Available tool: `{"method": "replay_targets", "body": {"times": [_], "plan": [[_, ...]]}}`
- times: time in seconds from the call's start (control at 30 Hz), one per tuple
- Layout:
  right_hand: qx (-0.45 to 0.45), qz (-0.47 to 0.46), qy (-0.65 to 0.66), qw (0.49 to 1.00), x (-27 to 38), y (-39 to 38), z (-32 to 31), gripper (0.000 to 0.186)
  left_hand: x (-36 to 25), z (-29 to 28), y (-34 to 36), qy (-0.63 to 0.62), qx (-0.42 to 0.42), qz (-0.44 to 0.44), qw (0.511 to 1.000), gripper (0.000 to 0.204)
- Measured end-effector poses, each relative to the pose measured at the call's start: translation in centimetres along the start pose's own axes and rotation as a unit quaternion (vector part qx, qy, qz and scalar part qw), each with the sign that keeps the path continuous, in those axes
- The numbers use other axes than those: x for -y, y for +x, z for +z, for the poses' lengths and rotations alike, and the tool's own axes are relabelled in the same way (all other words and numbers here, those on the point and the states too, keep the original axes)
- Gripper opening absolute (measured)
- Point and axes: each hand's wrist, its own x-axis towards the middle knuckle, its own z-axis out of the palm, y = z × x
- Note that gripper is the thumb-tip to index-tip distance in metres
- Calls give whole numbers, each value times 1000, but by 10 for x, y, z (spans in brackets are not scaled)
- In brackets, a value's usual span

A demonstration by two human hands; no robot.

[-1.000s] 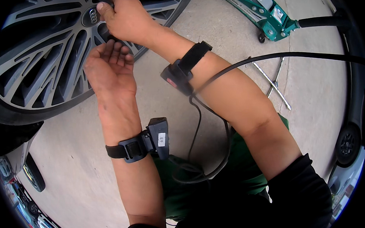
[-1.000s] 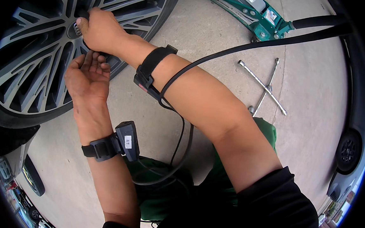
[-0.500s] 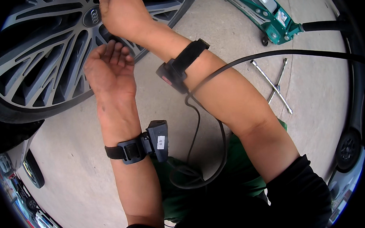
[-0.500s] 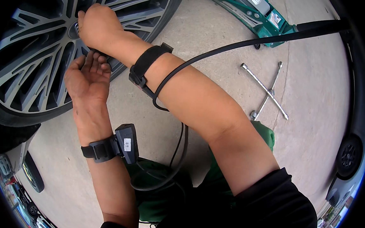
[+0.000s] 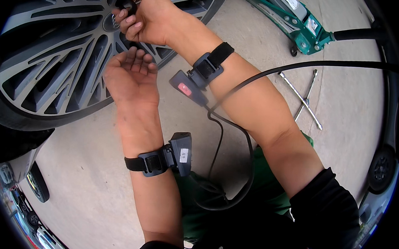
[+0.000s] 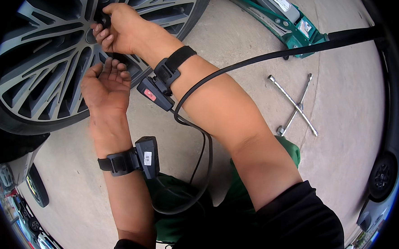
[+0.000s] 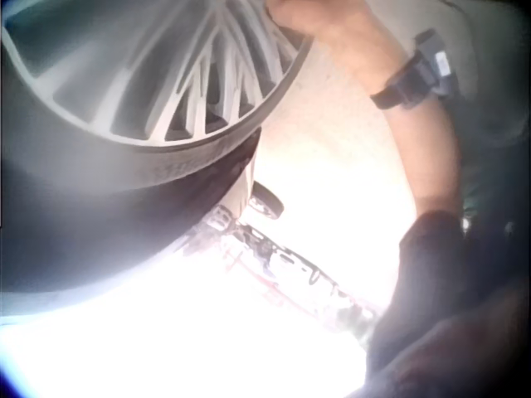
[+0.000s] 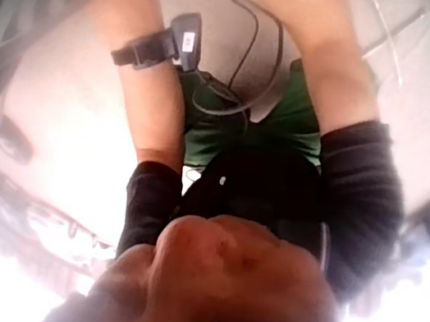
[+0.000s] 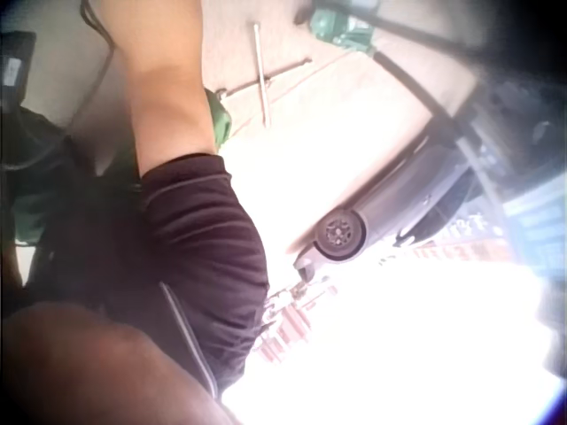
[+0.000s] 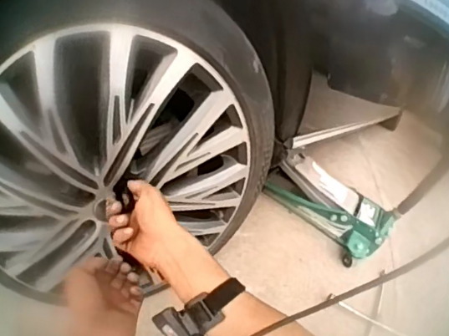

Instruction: The person lifts a car using a floor jack, removes lug nuts and caps, and uses a cross wrench to loosen a wheel.

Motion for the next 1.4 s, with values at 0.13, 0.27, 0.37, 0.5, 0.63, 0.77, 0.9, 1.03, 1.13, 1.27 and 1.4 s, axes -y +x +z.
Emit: {"method": "replay_targets", "body": {"times": [0.13, 0.27, 0.37, 0.5, 0.63, 0.77, 0.9, 1.03, 1.13, 1.27, 1.4], "plan": [[-25, 1, 35, 999, -6, -2, 19, 30, -3, -3, -3, -6, 0, 3, 1000, 24], [-19, -58, 14, 998, -12, 3, 12, 24, -5, -3, -5, 6, 2, 11, 1000, 24], [-51, -104, 0, 993, -20, 7, 17, 21, -9, -6, -6, -3, -5, 14, 1000, 23], [-82, -149, -13, 985, -32, 10, 24, 19, -17, -14, -8, 8, -28, 37, 999, 23], [-78, -157, -15, 984, -30, 11, 12, 18, -24, -30, 2, 24, -46, 38, 998, 24], [-92, -143, -18, 985, -27, 4, 18, 18, -22, -36, 15, 22, -66, 31, 997, 27], [-134, -51, -94, 985, -48, -49, 17, 26, -11, -24, 15, -30, -55, 10, 998, 26], [-111, 59, -323, 938, -36, -85, 21, 36, 1, -2, 11, -42, 45, 22, 998, 28], [-94, 45, -366, 925, -13, -96, 14, 41, 4, 7, 7, -18, 126, 115, 985, 28], [-63, 99, -415, 902, 0, -94, 27, 44, -3, 10, -1, 35, 134, 182, 974, 38], [-49, -241, -827, 506, -18, -76, 25, 39, -8, 4, -5, 41, 48, 205, 977, 41]]}}
